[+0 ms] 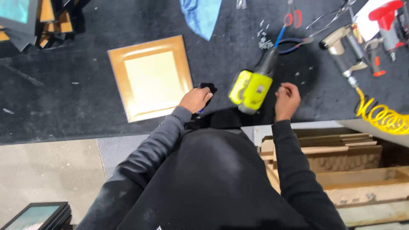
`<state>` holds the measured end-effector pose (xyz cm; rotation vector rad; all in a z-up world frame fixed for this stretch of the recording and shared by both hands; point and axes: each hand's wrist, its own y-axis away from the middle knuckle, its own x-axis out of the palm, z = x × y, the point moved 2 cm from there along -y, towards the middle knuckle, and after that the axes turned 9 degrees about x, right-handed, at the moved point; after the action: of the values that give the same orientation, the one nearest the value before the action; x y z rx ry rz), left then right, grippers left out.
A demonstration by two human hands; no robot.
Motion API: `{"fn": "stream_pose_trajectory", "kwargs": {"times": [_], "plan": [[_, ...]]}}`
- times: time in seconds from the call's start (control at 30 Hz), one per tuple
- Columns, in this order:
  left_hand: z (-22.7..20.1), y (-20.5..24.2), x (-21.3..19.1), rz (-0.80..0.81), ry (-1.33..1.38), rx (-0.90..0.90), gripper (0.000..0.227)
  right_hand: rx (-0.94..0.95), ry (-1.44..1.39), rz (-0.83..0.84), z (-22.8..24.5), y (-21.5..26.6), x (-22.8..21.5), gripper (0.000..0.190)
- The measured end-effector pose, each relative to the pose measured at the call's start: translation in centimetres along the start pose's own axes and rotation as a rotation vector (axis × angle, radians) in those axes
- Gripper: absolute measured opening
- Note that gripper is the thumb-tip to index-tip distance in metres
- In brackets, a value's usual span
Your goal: The person assembles picture frames by placing printed images into black frames, then attaching metal hanging hardware to the back of the frames using a cordless drill. The person handles multiple frames and tools on a workbench.
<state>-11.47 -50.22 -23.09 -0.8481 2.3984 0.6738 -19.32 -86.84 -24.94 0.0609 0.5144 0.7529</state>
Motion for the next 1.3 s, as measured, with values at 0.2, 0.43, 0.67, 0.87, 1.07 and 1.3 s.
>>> {"fn": "stream_pose_trajectory", "kwargs": {"times": [0.2, 0.43, 0.67, 0.87, 1.07, 1.3], "plan": [[-3.7, -4.8, -1.5, -0.033, -0.278, 0.037, 0.025, -0.476, 0.286, 0.219, 5.2, -9.5, 5.5, 0.022], [-2.1, -13.0, -2.7, -0.11, -0.62, 0.176, 0.016, -0.614, 0.3, 0.342, 10.8, -15.5, 13.2, 0.03], [-1.5, -19.2, -5.3, -0.273, -0.559, 0.24, 0.024, -0.713, 0.32, 0.603, 16.6, -17.8, 20.7, 0.036], [-4.8, -15.6, -7.7, -0.384, -0.285, 0.107, 0.04, -0.877, 0.532, 0.604, 16.3, -19.5, 23.9, 0.026], [-4.9, -8.9, -7.7, -0.642, -0.175, 0.02, 0.03, -0.423, 0.094, 0.653, 16.1, -21.9, 21.3, 0.042], [-4.6, -1.0, -7.7, -0.873, 0.083, -0.025, 0.028, 0.125, -0.438, 0.557, 19.3, -21.0, 7.6, 0.043]]}}
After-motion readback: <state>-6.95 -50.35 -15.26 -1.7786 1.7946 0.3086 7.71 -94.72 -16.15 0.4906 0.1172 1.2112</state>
